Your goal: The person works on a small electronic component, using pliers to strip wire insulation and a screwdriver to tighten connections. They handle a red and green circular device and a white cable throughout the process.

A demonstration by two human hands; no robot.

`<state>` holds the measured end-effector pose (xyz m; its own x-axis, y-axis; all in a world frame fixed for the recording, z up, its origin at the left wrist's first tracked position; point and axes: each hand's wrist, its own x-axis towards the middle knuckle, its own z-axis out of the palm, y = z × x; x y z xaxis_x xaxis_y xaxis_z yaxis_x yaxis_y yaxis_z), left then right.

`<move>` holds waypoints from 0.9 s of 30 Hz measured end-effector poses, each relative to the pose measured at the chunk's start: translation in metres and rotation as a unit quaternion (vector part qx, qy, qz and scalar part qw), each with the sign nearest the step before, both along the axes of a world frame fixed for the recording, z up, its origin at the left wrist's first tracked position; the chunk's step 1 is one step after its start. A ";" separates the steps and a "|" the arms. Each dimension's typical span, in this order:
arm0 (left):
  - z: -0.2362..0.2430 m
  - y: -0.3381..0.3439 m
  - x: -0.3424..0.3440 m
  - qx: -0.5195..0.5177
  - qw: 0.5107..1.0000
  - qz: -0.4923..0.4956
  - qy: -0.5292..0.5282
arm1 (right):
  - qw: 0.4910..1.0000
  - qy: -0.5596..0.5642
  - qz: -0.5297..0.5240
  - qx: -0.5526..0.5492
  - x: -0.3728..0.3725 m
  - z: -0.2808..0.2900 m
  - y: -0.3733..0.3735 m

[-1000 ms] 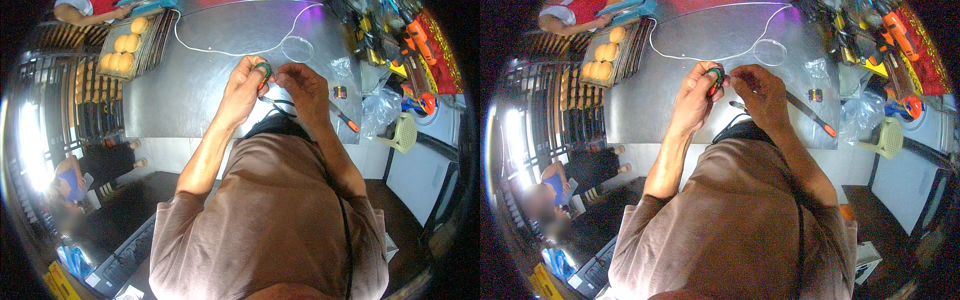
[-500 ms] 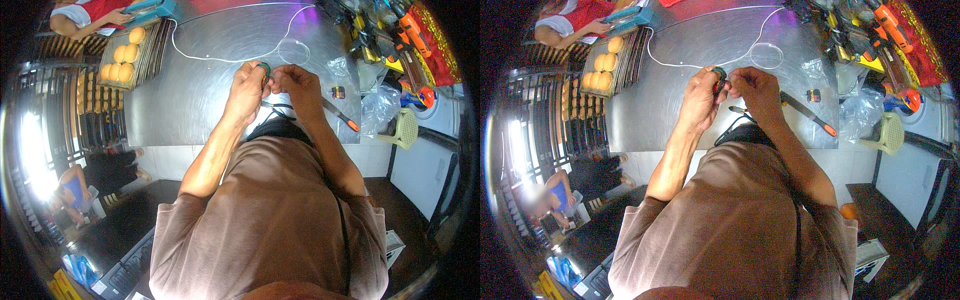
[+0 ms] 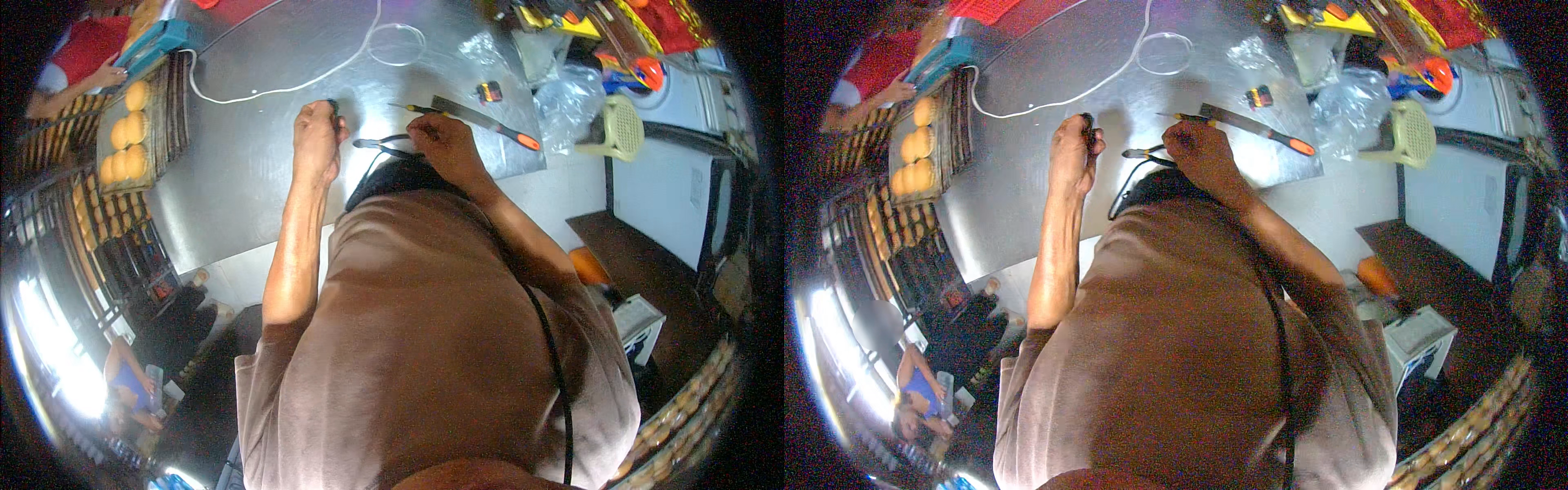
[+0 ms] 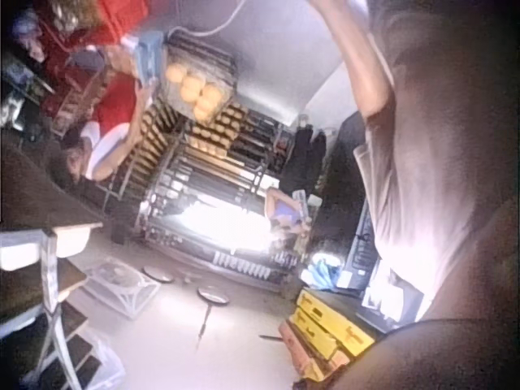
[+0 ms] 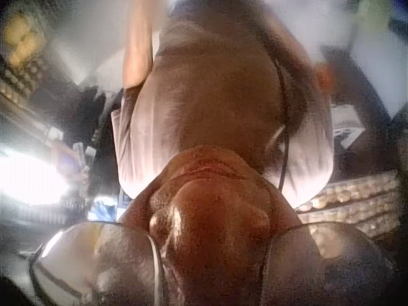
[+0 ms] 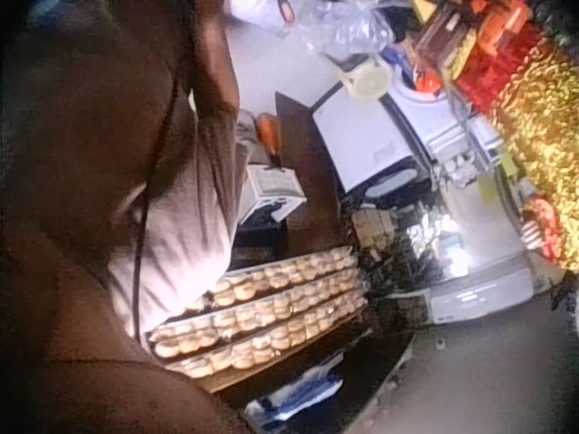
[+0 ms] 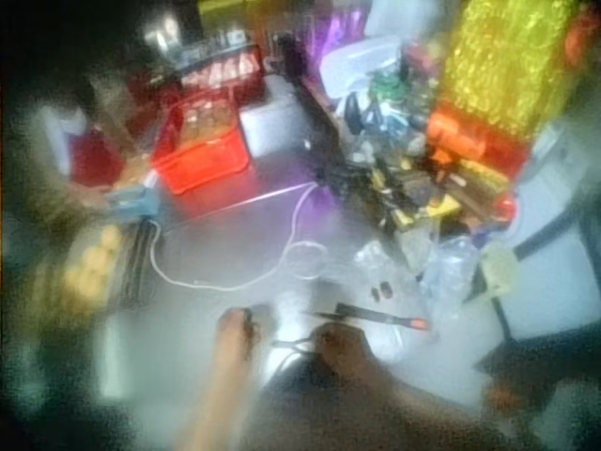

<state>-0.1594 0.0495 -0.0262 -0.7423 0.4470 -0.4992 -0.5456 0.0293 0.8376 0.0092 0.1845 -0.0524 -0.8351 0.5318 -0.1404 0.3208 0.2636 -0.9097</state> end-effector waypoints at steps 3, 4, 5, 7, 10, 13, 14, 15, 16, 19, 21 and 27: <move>-0.008 0.003 0.004 -0.007 1.000 -0.009 -0.024 | 0.999 -0.017 -0.006 0.037 0.021 -0.010 -0.004; -0.012 0.005 0.004 -0.014 0.999 -0.019 -0.026 | 0.999 -0.006 -0.010 0.047 0.026 -0.015 -0.006; -0.011 0.008 0.004 -0.007 0.999 -0.013 -0.031 | 0.998 0.009 -0.011 0.057 0.026 -0.018 -0.006; -0.006 0.011 0.006 0.008 0.999 0.000 -0.039 | 0.998 -0.005 -0.009 0.056 0.029 -0.019 -0.008; -0.003 0.014 0.005 0.026 0.999 -0.006 -0.023 | 0.999 -0.018 -0.013 0.046 0.025 -0.017 -0.001; 0.020 0.017 0.012 0.058 0.998 0.006 0.014 | 0.999 -0.018 -0.027 0.031 0.018 -0.021 0.009; 0.032 0.018 0.017 0.067 0.997 -0.007 0.034 | 1.000 -0.002 -0.028 0.009 0.015 -0.019 0.016; 0.042 0.021 0.022 0.111 0.993 -0.005 0.026 | 0.999 0.015 -0.030 -0.012 0.010 -0.014 0.019; 0.056 0.019 0.025 0.134 0.990 -0.021 0.027 | 0.995 0.032 -0.049 -0.084 -0.001 -0.002 0.022; 0.082 0.014 0.025 0.220 0.971 -0.080 0.053 | 0.970 0.116 -0.050 -0.207 -0.031 0.061 0.019; 0.095 0.010 0.024 0.216 0.970 -0.095 0.062 | 0.971 0.149 -0.030 -0.185 -0.045 0.089 0.014; 0.097 0.005 0.023 0.225 0.949 -0.099 0.198 | 0.962 0.206 0.032 -0.175 -0.065 0.114 0.005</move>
<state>-0.1360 0.0544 0.0704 -0.7105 0.6996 0.0761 -0.2063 -0.3105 0.9279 -0.0556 0.1893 0.0617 -0.8877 0.4577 0.0490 -0.0931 -0.0743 -0.9929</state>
